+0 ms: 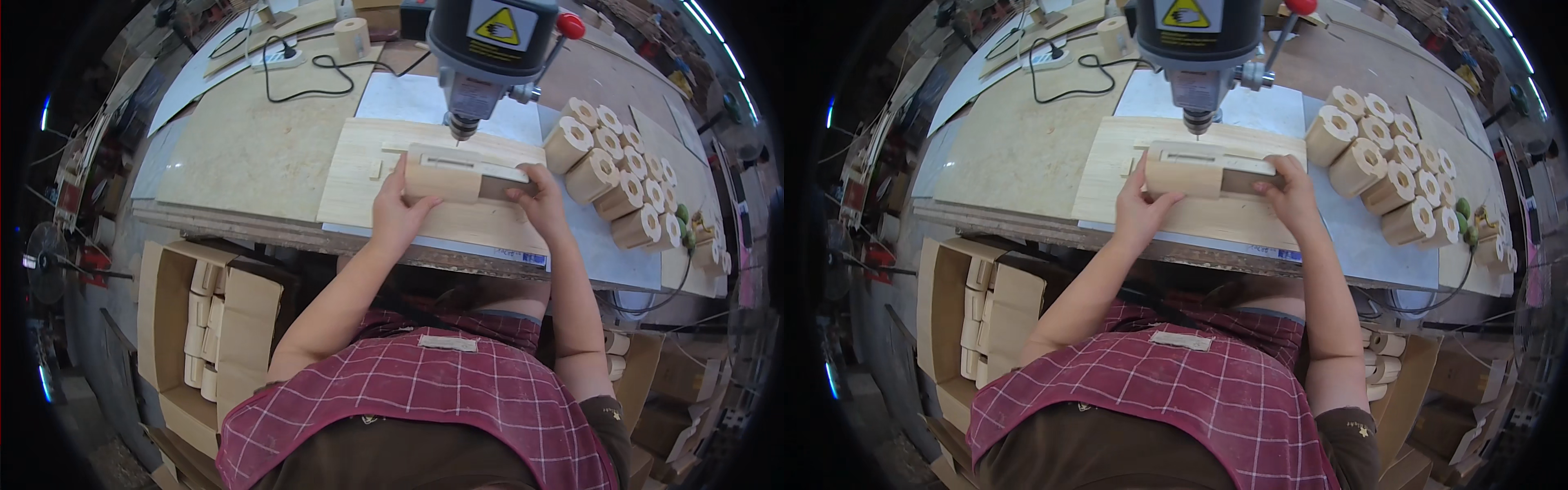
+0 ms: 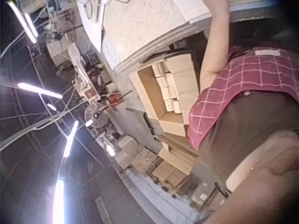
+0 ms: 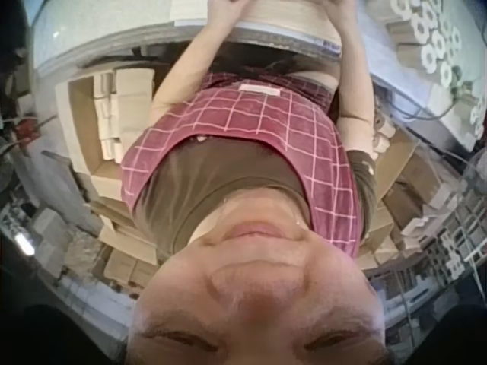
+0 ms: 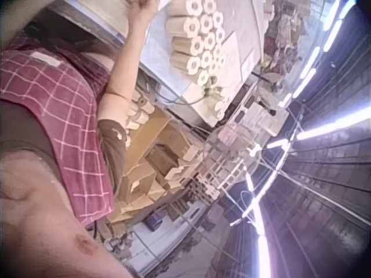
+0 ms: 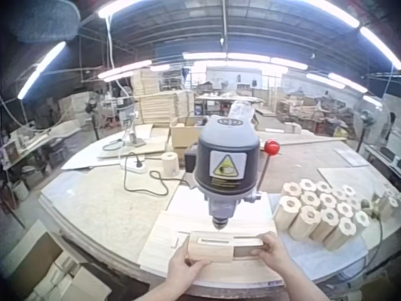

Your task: Operating a milling machine to process wooden cylindrical blocks and packing them into boxes.

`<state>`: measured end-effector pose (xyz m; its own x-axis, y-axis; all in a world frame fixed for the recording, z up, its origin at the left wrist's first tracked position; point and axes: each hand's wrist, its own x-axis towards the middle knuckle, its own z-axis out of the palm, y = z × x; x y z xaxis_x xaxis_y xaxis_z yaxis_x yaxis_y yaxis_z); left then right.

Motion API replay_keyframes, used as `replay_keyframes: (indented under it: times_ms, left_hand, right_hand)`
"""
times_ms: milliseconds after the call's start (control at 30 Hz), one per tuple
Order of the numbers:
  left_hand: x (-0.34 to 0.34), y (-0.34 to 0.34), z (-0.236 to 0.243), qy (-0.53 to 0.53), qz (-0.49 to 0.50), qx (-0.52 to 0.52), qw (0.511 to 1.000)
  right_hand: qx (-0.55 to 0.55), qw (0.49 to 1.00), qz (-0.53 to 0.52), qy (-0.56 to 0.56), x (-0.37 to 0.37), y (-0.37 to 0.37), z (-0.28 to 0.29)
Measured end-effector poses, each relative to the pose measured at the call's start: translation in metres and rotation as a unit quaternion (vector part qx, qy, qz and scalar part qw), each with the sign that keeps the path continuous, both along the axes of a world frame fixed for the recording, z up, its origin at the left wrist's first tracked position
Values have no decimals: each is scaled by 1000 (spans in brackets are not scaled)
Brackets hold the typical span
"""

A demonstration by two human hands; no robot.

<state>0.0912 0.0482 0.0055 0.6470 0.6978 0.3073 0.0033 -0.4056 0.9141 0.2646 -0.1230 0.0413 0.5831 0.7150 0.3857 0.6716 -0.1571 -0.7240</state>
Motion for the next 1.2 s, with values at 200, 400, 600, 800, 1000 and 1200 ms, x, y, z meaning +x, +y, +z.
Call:
replay_keyframes:
  times_ms: [200,400,600,800,1000,1200]
  left_hand:
    - [25,0,-6,-39,-7,-59,997]
    - [22,-1,-5,-40,-14,-22,999]
    - [13,14,-7,-39,-26,-67,997]
    - [9,28,-16,-59,-22,-36,997]
    - [12,16,-5,-11,-3,-23,1000]
    - [0,12,9,-4,-14,-19,1000]
  right_hand:
    - [-24,998,-23,59,23,4,-5]
    - [-7,998,-33,51,23,5,-7]
    - [-16,1000,-10,17,11,20,-1]
    - [8,1000,9,5,6,34,0]
    - [0,999,43,-22,20,18,-10]
    - [95,995,7,-20,26,13,52]
